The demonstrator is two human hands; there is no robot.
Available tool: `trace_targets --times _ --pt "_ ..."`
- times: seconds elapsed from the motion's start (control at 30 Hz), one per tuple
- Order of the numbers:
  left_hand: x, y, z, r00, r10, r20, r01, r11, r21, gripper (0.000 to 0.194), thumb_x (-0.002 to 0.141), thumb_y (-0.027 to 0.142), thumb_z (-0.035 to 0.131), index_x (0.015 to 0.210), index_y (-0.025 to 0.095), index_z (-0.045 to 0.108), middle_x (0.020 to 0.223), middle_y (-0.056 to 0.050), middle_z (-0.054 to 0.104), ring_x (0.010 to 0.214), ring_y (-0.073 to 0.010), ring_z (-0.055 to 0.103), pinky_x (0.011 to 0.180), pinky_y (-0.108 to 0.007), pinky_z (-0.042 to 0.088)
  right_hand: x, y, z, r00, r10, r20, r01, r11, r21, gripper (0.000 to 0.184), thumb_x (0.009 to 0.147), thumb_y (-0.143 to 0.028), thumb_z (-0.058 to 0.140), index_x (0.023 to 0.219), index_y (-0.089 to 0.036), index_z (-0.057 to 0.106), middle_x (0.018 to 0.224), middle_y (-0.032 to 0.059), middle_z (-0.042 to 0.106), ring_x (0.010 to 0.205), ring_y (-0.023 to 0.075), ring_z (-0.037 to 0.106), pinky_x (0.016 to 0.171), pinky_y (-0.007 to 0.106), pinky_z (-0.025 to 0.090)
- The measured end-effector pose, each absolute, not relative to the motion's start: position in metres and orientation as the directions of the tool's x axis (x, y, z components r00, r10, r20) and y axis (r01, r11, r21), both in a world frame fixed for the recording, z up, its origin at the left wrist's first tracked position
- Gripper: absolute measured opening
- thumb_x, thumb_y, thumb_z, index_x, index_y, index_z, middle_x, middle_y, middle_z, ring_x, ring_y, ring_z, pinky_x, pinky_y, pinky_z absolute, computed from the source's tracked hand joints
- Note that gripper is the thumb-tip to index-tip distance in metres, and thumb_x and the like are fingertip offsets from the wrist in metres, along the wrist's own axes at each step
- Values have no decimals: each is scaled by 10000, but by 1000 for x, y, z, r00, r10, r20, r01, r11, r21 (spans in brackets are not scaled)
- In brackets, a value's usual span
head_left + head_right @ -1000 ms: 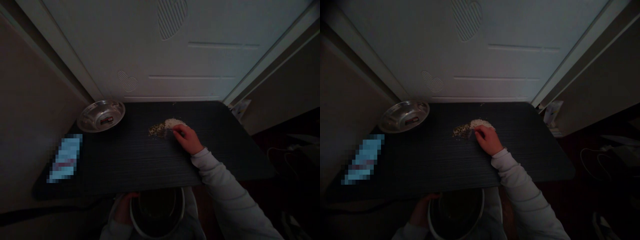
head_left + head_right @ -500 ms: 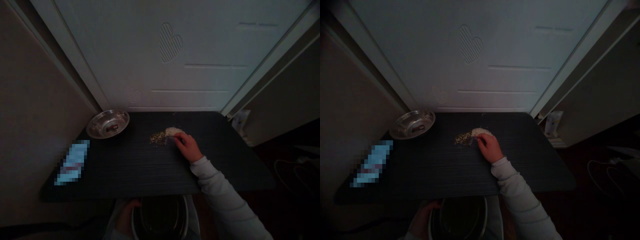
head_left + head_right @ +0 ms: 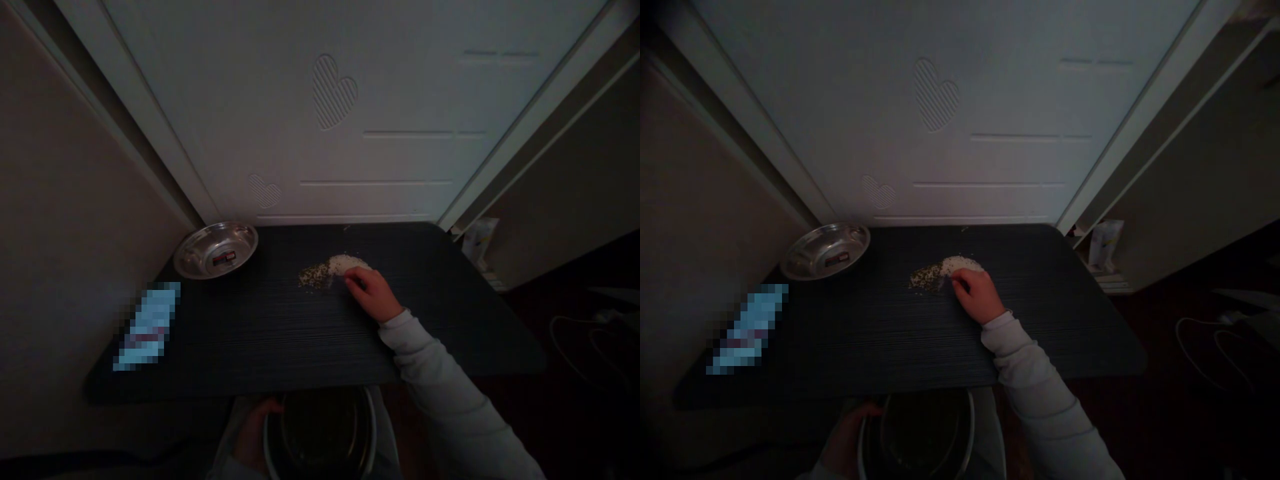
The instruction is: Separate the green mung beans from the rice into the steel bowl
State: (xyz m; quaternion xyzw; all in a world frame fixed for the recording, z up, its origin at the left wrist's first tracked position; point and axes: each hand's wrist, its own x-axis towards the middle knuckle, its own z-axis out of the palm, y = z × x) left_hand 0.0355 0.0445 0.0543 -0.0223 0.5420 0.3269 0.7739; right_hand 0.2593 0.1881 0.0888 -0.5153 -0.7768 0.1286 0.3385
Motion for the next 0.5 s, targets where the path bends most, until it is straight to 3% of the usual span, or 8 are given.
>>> trace_targets --times 0.3,0.5 --pt "35 44 53 152 523 -839 -573 738 356 161 536 88 489 508 168 625 485 -10 642 667 -213 606 641 -301 434 258 186 89 -198 887 417 736 416 -534 164 742 -236 435 849 -193 552 830 18 619 744 154 548 680 298 363" --pt "38 45 51 49 571 -820 -524 714 466 150 503 82 492 493 173 611 468 -7 631 695 -227 602 673 -332 430 257 187 88 -231 884 407 747 430 -508 166 747 -234 434 854 -194 554 867 17 616 821 160 538 727 309 347"
